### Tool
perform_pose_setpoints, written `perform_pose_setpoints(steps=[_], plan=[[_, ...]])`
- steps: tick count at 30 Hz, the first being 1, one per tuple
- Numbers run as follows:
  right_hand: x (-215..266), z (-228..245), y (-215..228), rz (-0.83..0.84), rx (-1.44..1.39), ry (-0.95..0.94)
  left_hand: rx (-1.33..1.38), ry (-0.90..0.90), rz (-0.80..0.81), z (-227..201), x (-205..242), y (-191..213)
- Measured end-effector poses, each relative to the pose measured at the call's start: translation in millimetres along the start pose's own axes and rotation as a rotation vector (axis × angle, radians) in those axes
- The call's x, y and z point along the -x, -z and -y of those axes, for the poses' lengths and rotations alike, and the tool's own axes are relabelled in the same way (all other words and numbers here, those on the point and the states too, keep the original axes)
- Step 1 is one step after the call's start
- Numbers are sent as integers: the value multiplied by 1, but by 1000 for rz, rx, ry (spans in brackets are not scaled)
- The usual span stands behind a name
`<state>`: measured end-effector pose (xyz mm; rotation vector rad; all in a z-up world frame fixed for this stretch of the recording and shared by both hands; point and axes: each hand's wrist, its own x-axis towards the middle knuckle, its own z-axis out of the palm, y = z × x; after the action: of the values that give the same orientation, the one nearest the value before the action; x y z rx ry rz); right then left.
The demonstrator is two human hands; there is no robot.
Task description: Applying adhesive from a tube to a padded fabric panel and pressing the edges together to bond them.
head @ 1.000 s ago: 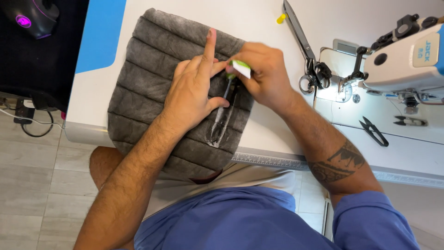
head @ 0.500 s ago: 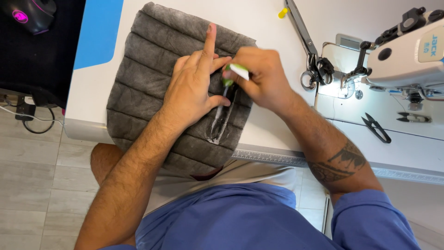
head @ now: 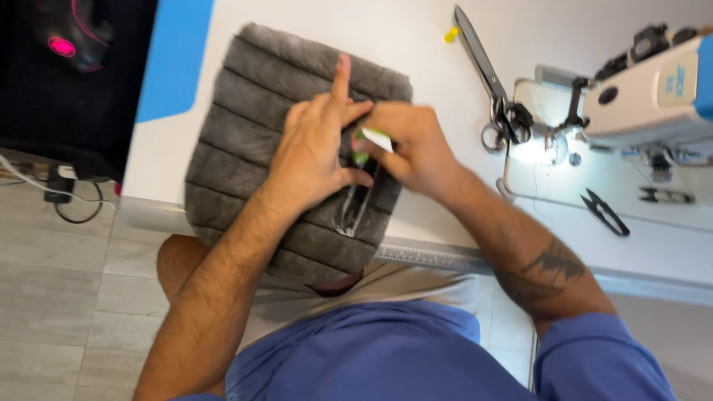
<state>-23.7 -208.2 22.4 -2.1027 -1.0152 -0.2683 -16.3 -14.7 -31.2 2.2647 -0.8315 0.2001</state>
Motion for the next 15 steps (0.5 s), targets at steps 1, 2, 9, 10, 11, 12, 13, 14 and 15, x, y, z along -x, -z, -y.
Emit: perform_pose_setpoints(steps=[1,2,9,10,11,12,13,14,15], plan=[[-2,-2,2,-1,-2,23,-18,2,-14,0,-3,4],[-1,-2,4,-87,-34,-5,9,24,21,-3,-3,5],[20,-32,7,-521,-455,-471,120,23,178,2,-12,22],[21,-37,6,-521,-456,-465,114,23,174,4,-11,23],[21,-43,4,-563,-513,-421,148,35,153,6,-11,24],[21,-49,1,-602,-574,-377,181,51,132,9,-10,26],[23,-51,2,-599,-580,-370,174,54,127,1,-8,36],[24,-54,1,-622,-648,-412,119,14,33,-6,-5,47],[25,-57,0,-643,-716,-455,63,-27,-61,-13,-3,57]])
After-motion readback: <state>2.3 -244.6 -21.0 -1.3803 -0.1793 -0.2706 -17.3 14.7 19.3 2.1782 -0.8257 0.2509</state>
